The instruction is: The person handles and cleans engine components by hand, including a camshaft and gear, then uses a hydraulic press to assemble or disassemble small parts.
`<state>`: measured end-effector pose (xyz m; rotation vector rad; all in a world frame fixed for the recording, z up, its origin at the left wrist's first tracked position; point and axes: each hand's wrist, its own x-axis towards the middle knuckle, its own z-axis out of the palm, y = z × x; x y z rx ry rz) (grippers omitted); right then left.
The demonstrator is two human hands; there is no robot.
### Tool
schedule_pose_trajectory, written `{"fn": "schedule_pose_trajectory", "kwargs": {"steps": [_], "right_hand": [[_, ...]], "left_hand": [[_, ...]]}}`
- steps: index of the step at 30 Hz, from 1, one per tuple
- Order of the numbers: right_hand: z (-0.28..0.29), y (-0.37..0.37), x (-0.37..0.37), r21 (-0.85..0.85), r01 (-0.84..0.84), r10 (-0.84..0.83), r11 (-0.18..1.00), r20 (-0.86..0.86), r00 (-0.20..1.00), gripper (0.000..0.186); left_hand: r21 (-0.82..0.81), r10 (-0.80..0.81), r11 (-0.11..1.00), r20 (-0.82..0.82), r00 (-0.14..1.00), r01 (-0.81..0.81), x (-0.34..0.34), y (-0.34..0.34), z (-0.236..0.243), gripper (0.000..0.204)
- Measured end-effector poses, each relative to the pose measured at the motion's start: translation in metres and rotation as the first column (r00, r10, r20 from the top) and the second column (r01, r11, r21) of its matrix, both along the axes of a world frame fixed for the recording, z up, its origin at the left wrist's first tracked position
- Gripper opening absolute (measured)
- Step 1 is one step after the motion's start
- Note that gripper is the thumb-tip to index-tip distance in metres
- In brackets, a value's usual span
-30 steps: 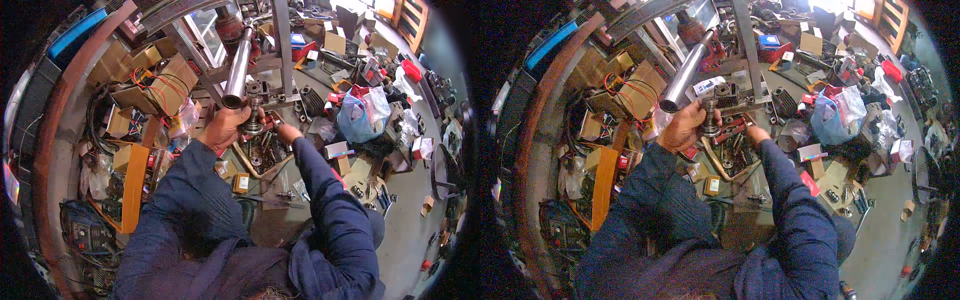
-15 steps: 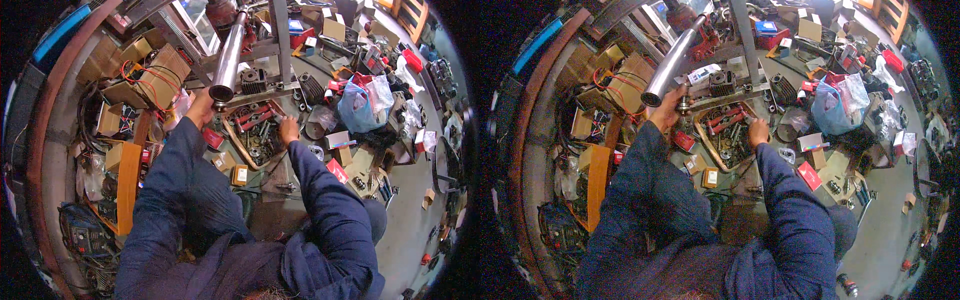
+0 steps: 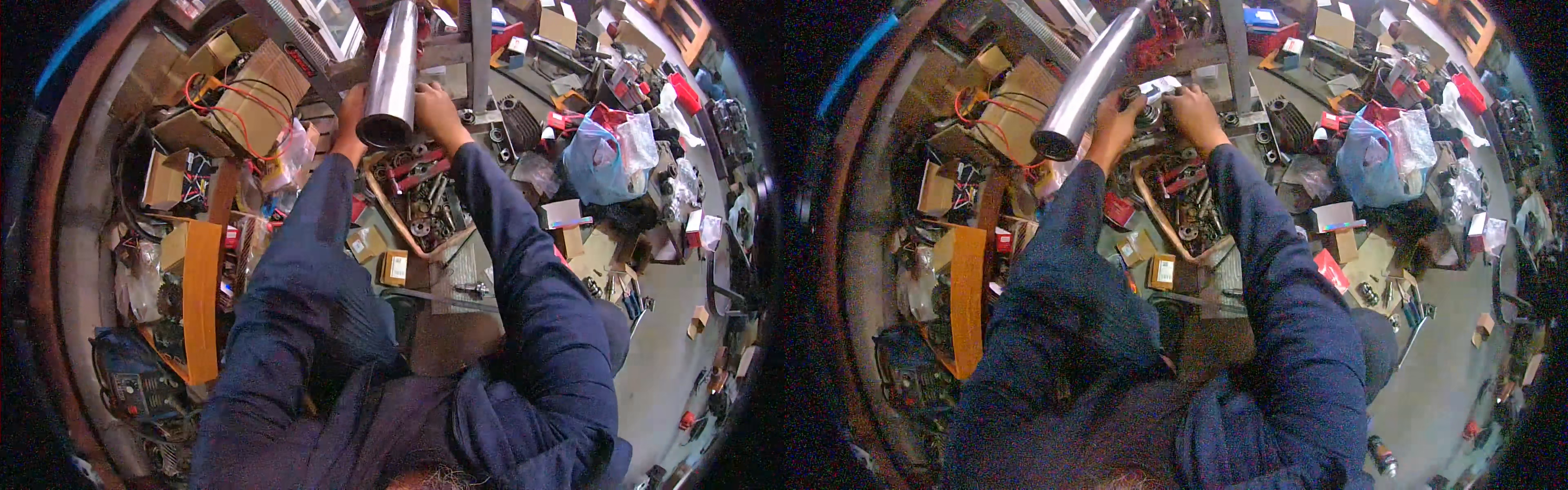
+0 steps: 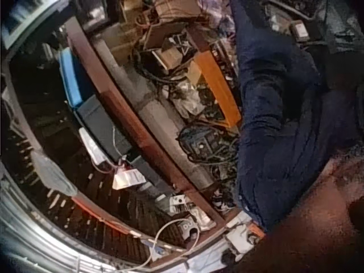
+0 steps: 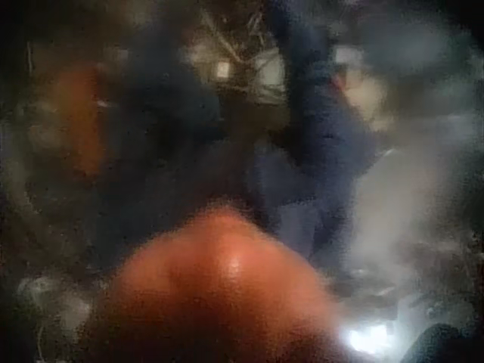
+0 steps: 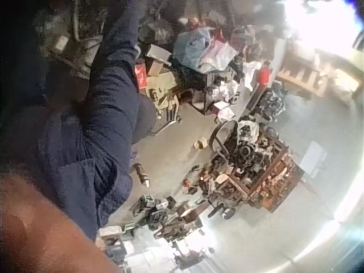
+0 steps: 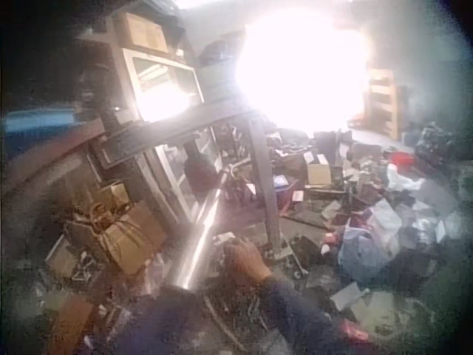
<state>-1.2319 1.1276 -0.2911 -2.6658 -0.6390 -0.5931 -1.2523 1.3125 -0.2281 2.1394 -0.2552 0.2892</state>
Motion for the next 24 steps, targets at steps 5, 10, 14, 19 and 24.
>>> {"fn": "schedule_pose_trajectory", "kwargs": {"steps": [5,10,14,19,24], "right_hand": [[-0.046,0.008,-0.025,0.61,-0.225,0.233,0.76,0.068,0.97,0.039],[-0.116,0.036,-0.128,0.191,-0.163,0.173,0.968,-0.04,0.984,0.038],[-0.154,0.035,-0.169,0.294,-0.027,0.145,0.955,-0.387,0.911,0.04],[-0.173,0.009,-0.157,-0.063,0.593,-0.58,0.802,-0.319,0.75,0.03],[-0.178,0.0,-0.156,-0.167,0.633,-0.636,0.756,-0.414,0.651,0.017]], "left_hand": [[-0.21,-0.033,0.978,-0.17,0.985,-0.004,-0.003,0.006,-0.019,0.047],[-0.481,0.014,0.872,-0.161,0.987,-0.091,0.034,0.009,-0.045,0.035],[-0.532,-0.067,0.846,-0.169,0.983,-0.034,0.044,0.001,-0.049,0.022],[-0.827,-0.197,0.517,-0.368,0.909,-0.222,0.016,-0.024,-0.048,0.041],[-0.925,-0.24,0.361,-0.212,0.947,-0.116,0.031,-0.043,-0.06,0.03]]}}
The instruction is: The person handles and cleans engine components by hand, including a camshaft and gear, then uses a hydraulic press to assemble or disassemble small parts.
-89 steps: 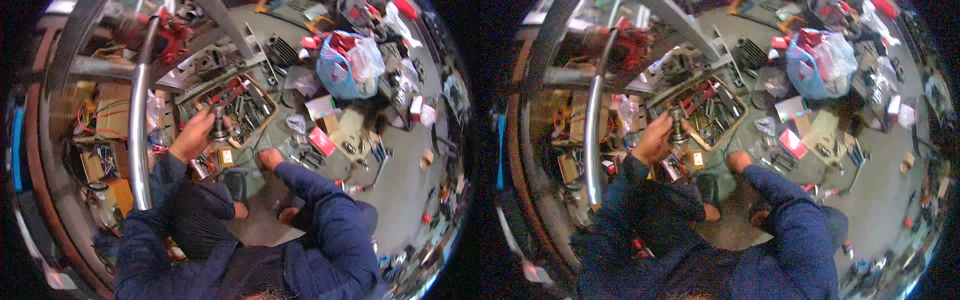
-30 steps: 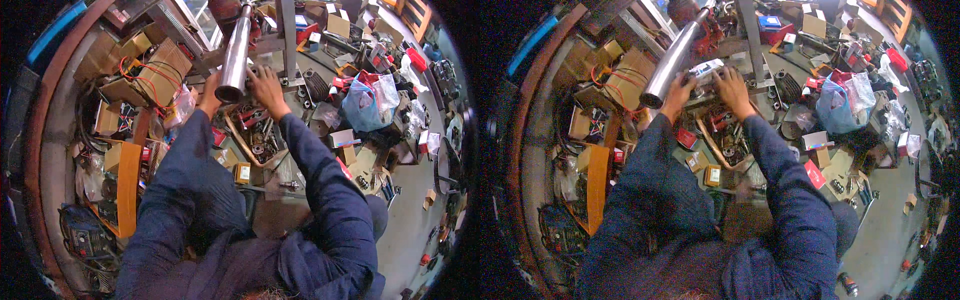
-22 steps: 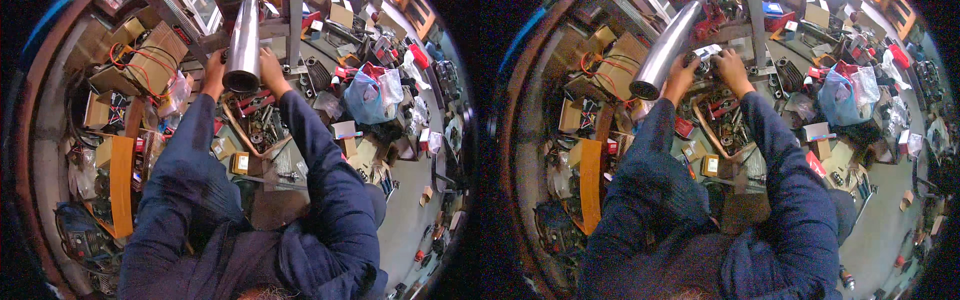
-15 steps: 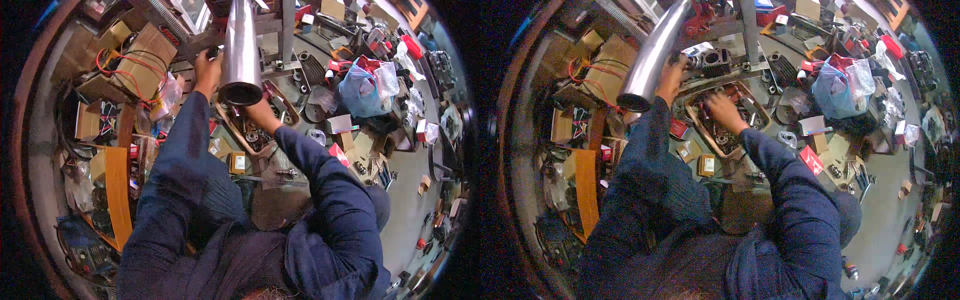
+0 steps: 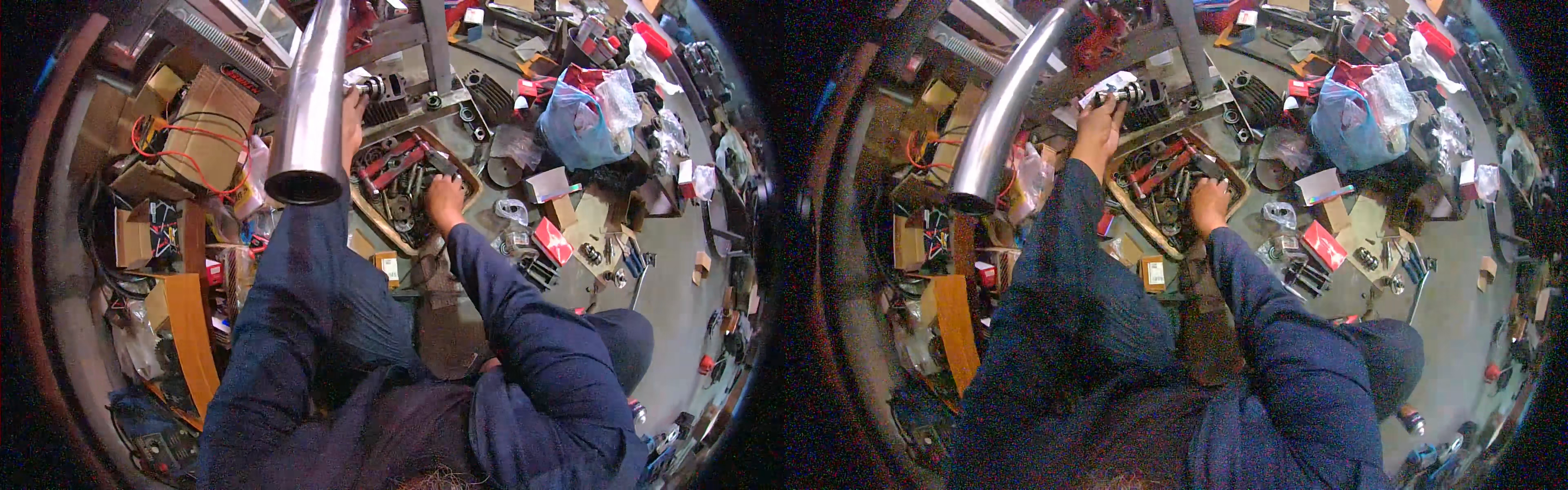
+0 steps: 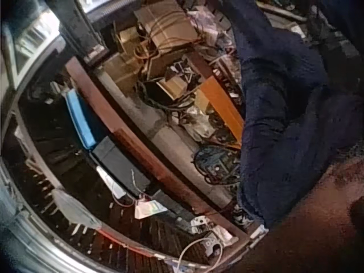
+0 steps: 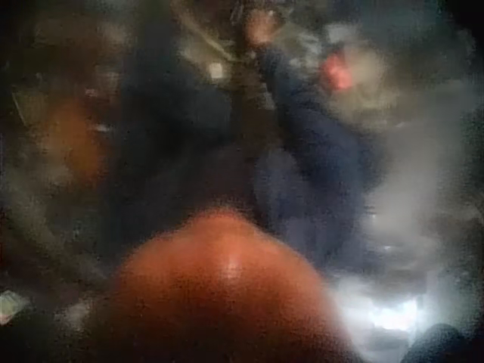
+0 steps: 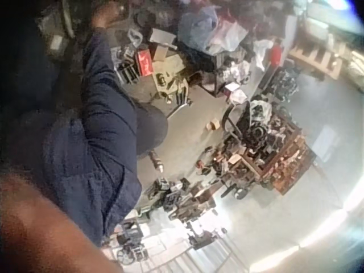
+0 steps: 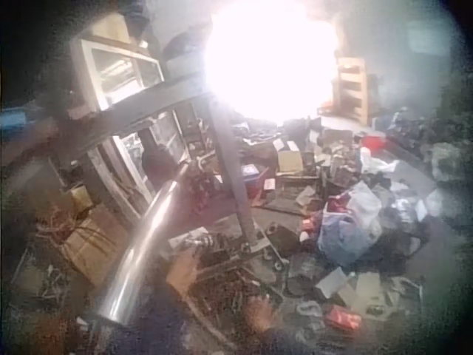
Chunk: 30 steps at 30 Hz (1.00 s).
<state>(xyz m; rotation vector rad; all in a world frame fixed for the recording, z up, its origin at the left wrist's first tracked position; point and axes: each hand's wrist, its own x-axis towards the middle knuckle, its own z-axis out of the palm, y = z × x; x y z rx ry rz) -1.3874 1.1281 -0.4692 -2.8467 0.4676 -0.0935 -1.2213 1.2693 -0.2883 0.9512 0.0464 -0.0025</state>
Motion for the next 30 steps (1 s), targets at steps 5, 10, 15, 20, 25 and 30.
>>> {"fn": "schedule_pose_trajectory", "kwargs": {"steps": [5,10,15,20,25,30], "right_hand": [[-0.002,-0.008,-0.019,0.034,0.073,-0.079,0.997,0.238,0.968,0.016],[-0.012,-0.014,-0.031,0.054,-0.076,0.062,0.996,0.23,0.971,0.013],[0.011,-0.01,-0.012,0.067,-0.078,0.065,0.995,0.18,0.981,0.022],[0.102,-0.011,0.045,0.167,-0.294,0.12,0.941,0.649,0.752,0.042],[0.17,-0.01,0.134,-0.087,-0.39,0.338,0.917,0.688,0.642,0.058],[0.163,-0.01,0.18,-0.074,-0.489,0.433,0.869,0.594,0.678,0.036]], "left_hand": [[0.242,0.044,0.968,0.101,0.994,-0.068,0.005,-0.016,0.004,0.024],[0.794,0.008,0.558,0.285,0.959,-0.24,-0.001,-0.02,0.021,0.032],[0.622,0.132,0.749,0.198,0.971,-0.228,-0.001,-0.014,0.018,0.037],[0.56,0.132,0.822,-0.011,0.991,-0.103,-0.026,0.014,0.027,0.038],[0.797,-0.123,0.603,0.089,0.988,0.003,-0.053,0.031,0.065,0.042],[0.924,-0.246,0.359,0.226,0.943,-0.128,-0.086,0.039,0.105,0.038]]}}
